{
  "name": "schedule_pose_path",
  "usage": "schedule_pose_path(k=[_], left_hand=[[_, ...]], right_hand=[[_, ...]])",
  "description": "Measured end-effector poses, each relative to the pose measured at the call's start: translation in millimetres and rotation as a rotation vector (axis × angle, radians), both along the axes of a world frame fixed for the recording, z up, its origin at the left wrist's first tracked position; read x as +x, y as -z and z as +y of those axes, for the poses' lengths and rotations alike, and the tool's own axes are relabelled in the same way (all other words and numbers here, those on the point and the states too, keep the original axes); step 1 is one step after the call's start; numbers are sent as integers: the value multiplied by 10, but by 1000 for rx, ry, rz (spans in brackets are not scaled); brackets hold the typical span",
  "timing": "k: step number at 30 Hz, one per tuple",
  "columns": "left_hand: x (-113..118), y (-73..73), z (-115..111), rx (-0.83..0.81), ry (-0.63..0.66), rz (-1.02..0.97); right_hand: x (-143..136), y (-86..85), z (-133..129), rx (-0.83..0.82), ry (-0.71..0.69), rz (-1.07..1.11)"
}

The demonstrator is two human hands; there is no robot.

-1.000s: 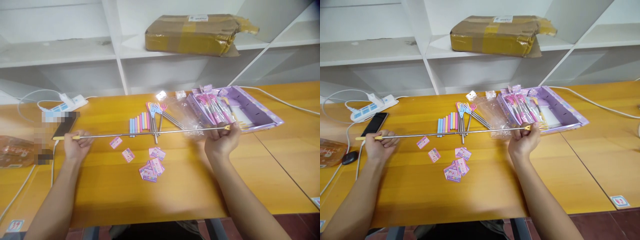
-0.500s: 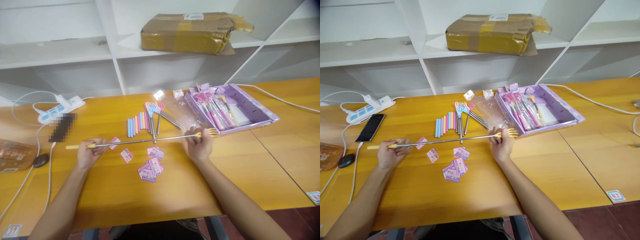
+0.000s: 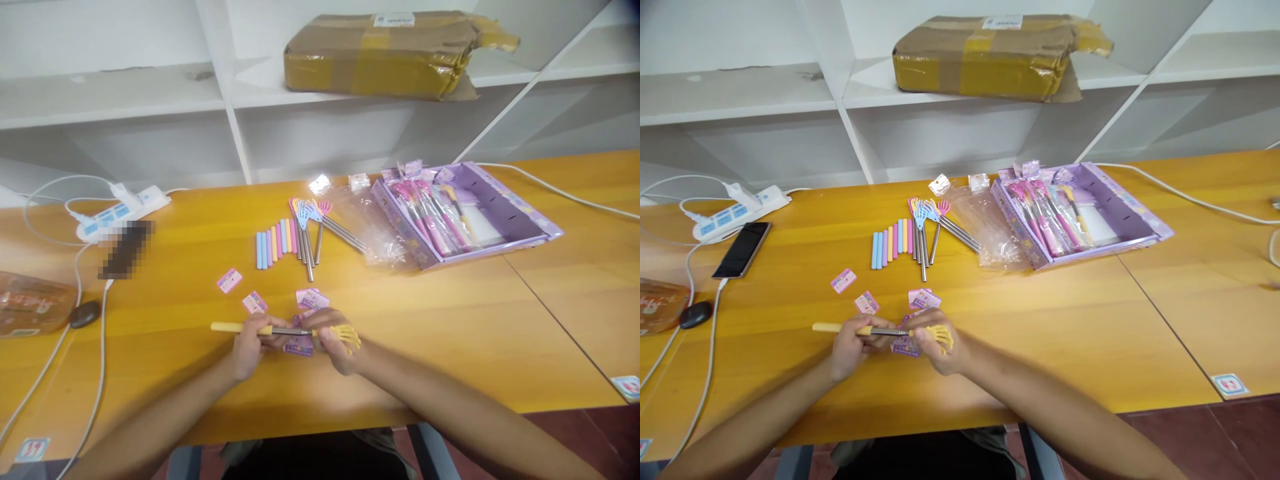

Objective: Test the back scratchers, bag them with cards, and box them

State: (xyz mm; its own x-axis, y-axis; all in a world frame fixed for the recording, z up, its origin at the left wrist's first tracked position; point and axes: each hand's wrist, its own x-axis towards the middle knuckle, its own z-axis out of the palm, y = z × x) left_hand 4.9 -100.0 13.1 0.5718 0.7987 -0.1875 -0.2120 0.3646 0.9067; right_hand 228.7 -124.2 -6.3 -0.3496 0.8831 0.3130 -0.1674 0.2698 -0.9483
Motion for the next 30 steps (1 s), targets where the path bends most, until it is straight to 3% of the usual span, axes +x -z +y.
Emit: schedule_pose_path(k=[2,10,17,22,27,30], left_hand=[[58,48,-62,-5,-23,-6],[23,100,-68,-65,-23,-51],[-137,-22,111,-83,70,-239],[-464,-74,378,-103,121,-322],[-597,19,449,-81,238,-127],[-547,44,414,-68,260,-98]], right_hand=[[-90,11,-52,33,-105,-36],[-108,-30,-59,4,-77,-50],[-100,49,124,-229,217,242],[-8,48,226,-199,236,315],[53,37,285,-181,282,171],[242,-54,413,20,473,-164]])
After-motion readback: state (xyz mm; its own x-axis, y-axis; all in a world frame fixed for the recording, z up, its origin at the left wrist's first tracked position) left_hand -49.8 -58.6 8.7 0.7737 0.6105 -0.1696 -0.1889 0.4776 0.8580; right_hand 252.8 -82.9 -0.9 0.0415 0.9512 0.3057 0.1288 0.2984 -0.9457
